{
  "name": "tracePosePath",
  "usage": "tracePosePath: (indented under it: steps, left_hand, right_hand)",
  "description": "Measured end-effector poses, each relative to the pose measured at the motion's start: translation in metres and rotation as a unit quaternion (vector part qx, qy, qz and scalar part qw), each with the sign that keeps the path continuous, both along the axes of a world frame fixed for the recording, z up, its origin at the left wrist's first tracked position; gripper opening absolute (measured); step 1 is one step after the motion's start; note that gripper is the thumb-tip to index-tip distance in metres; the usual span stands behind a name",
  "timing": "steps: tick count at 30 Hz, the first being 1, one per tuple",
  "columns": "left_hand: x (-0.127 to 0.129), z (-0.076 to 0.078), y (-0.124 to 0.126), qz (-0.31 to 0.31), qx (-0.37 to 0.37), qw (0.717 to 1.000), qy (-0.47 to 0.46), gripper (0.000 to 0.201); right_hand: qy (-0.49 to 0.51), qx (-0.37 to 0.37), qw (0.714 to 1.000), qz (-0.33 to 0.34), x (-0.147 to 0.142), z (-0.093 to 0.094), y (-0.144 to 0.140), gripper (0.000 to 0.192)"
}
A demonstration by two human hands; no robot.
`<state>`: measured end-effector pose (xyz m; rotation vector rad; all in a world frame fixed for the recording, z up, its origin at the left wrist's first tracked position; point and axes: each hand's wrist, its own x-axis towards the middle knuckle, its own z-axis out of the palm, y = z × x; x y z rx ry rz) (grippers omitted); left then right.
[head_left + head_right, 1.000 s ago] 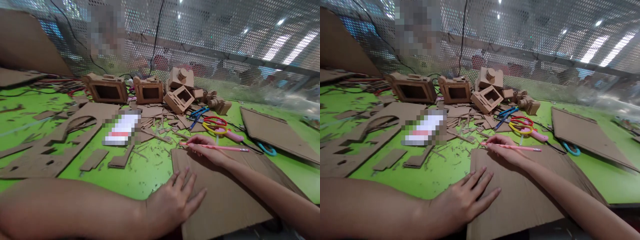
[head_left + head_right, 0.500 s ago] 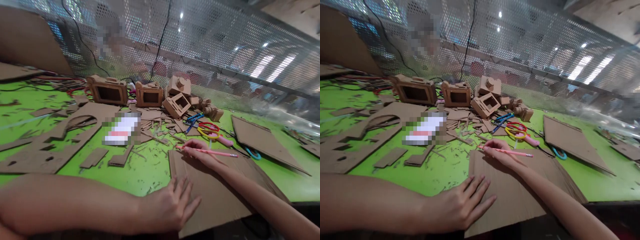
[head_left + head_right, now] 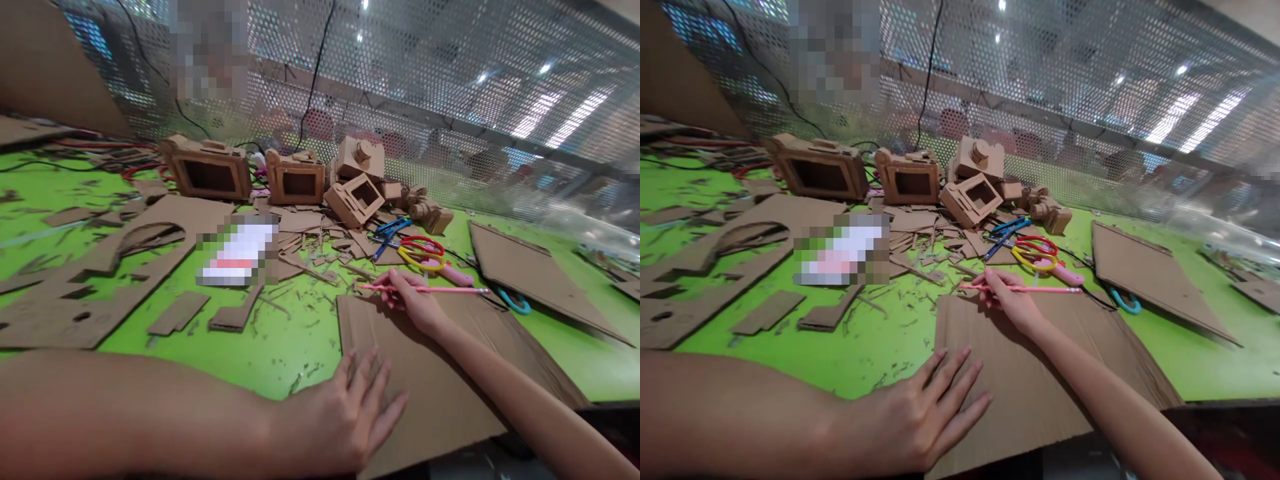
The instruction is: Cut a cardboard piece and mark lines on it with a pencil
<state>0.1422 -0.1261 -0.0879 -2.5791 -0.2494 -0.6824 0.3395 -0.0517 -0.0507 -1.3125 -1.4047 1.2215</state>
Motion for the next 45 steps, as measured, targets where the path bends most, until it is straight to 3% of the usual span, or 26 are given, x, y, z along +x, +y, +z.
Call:
tracePosePath:
  steps: [4,8,12,16,23,33,45]
  left_hand:
    - [-0.002,-0.002,-0.003,0.018,-0.004,1.0,-0.003,0.04]
    - [-0.003,-0.007,-0.003,0.02,-0.008,1.0,-0.016,0.041]
    - [-0.003,-0.015,0.0,0.006,0.009,1.0,-0.029,0.045]
    - [-0.004,-0.019,-0.001,0.012,0.013,1.0,-0.013,0.048]
    - [-0.003,-0.021,-0.004,0.033,-0.004,0.999,-0.01,0.047]
    - [-0.005,-0.011,-0.016,0.08,-0.042,0.996,0.024,0.045]
    - [-0.008,-0.006,-0.011,0.057,-0.028,0.996,0.057,0.046]
  right_hand:
    - [0.077,0.021,0.996,-0.026,0.004,0.001,0.002,0.038]
    - [0.152,0.036,0.986,-0.057,0.028,0.0,0.001,0.035]
    - [0.036,0.077,0.994,-0.07,0.064,-0.004,-0.005,0.034]
    - [-0.126,0.122,0.98,-0.09,0.085,-0.007,-0.002,0.036]
    - [-0.202,0.137,0.962,-0.122,0.083,-0.006,0.005,0.032]
    - [-0.226,0.144,0.956,-0.119,0.082,-0.005,0.006,0.031]
    - [-0.24,0.146,0.953,-0.114,0.079,-0.002,0.004,0.027]
